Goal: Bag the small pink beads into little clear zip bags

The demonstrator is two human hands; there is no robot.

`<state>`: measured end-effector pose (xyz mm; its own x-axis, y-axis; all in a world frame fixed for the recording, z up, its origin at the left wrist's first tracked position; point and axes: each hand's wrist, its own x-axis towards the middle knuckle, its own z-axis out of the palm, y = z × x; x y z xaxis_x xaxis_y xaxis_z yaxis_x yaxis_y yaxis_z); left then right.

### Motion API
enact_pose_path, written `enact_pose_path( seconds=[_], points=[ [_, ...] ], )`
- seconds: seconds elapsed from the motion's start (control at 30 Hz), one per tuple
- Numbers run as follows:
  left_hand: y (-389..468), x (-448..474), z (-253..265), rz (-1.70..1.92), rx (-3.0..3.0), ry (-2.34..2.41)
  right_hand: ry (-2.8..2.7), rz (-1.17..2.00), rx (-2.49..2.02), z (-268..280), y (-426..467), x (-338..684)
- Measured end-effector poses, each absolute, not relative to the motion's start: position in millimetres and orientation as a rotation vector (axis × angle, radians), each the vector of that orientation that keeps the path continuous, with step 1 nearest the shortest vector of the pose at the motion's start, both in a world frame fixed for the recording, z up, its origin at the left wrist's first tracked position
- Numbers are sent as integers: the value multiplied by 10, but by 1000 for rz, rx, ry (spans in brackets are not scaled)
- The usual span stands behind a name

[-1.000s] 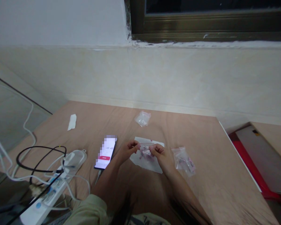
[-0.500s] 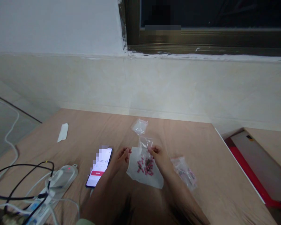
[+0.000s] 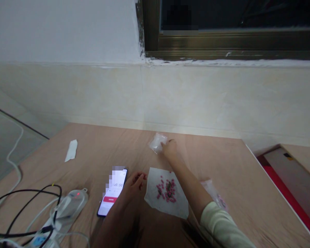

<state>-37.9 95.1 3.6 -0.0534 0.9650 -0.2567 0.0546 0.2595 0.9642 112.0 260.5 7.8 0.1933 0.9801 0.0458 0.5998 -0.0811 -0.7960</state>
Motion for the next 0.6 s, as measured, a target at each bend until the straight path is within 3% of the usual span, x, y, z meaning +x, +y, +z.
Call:
enact_pose_path(
  seconds=[0.17,0.3,0.43,0.6],
  points=[
    [912,-367,42,991,1042,1429,-1478,392,-1740,299,1962,1675],
    [865,-289,38,927,985,1418,-1578,109,-2047,249,1160,2300],
    [801,-204,81,913,1008,1369,-1727,183,-2273,113,655,2575],
    [669,-155,252,924,1136,1367,-1670,323,-2091,92,595,2675]
  ],
)
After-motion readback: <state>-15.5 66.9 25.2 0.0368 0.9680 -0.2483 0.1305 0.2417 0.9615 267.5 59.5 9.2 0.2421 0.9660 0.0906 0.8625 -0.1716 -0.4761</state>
